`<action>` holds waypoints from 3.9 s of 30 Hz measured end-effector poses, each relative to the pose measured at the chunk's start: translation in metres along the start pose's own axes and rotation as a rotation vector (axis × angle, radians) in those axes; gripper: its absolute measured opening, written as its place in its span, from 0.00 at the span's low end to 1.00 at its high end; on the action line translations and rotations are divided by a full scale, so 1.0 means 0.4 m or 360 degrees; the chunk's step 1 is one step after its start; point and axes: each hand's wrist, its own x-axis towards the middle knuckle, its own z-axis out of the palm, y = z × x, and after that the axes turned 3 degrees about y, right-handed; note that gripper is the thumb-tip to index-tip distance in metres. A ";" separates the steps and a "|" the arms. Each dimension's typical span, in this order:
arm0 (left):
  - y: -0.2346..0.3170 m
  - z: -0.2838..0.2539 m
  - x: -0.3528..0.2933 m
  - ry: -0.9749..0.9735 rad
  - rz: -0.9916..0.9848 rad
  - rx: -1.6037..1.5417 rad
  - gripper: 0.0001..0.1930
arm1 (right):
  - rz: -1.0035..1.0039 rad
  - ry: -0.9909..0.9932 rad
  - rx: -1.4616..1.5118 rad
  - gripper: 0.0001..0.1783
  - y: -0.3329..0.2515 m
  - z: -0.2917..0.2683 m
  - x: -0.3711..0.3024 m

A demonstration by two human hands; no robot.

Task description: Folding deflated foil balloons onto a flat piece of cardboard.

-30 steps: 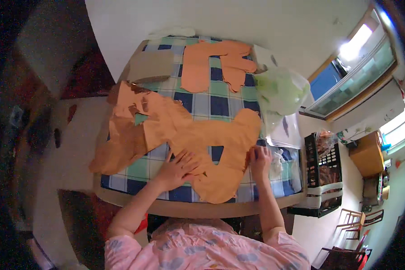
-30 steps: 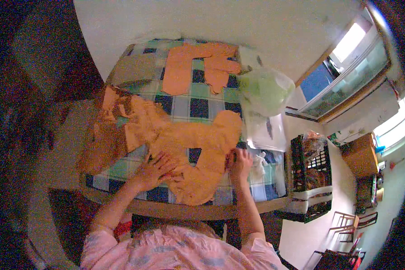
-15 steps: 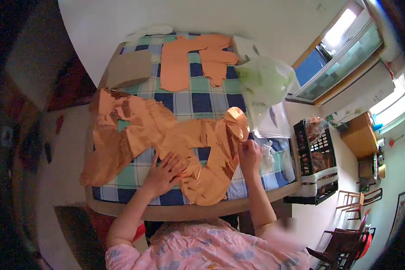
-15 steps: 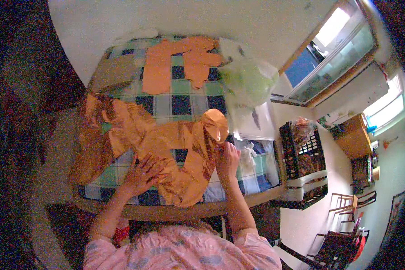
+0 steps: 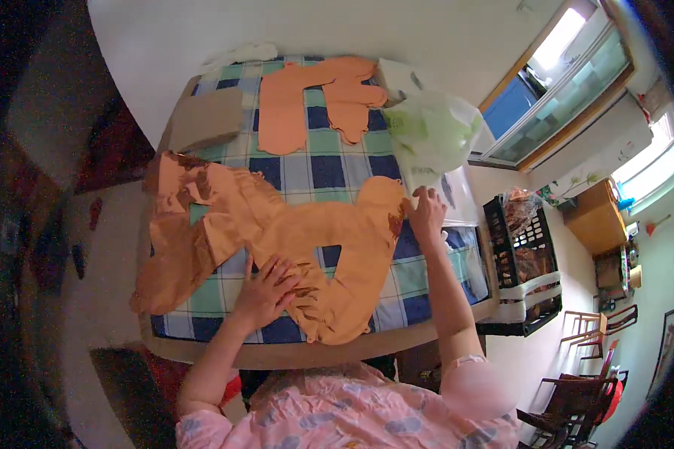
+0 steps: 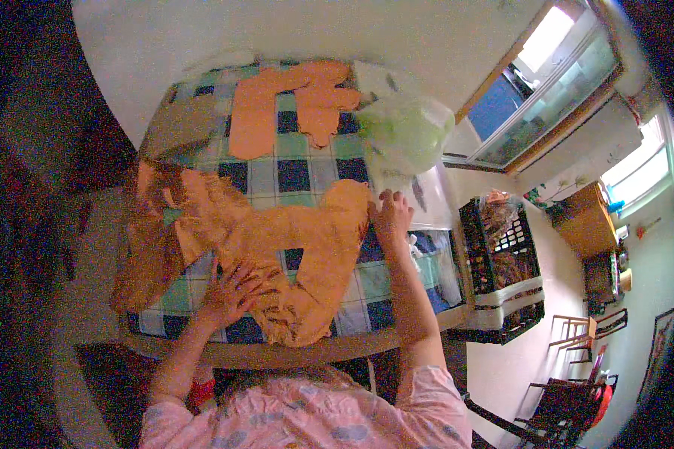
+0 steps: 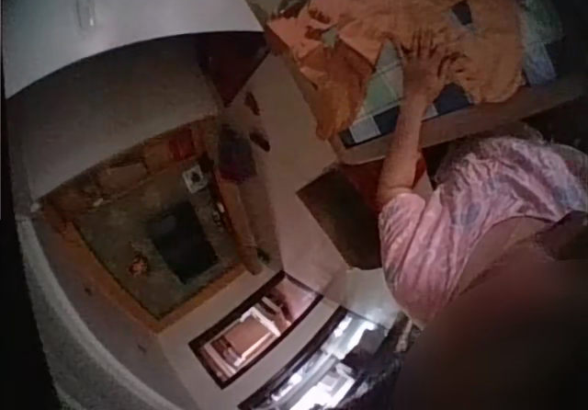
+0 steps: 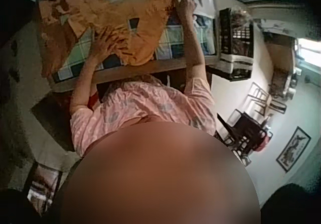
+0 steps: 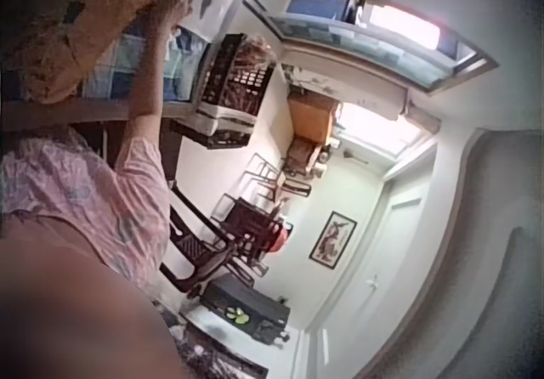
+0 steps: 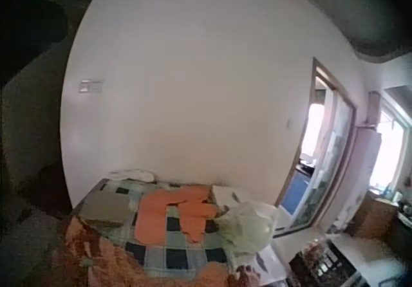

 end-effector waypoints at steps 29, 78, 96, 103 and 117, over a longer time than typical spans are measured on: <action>-0.156 -0.054 0.329 -0.0070 -0.0171 -0.0006 0.17 | -0.0488 -0.0588 0.1294 0.14 -0.174 0.391 0.492; -0.159 0.188 0.609 0.0519 -0.0057 -0.0219 0.22 | -0.0982 0.0442 0.0617 0.16 -0.226 -0.119 0.529; 0.016 0.050 0.017 0.0279 -0.0514 -0.0237 0.27 | -0.1185 -0.1049 0.0842 0.35 -0.281 -0.237 -0.469; 0.067 0.026 0.016 0.0175 -0.0367 -0.0063 0.29 | 0.0313 -0.1966 0.2356 0.37 -0.271 -0.285 -0.326; 0.160 0.114 0.092 0.0001 -0.0174 -0.0205 0.26 | -0.0590 -0.0220 0.0603 0.25 -0.139 -0.010 -0.224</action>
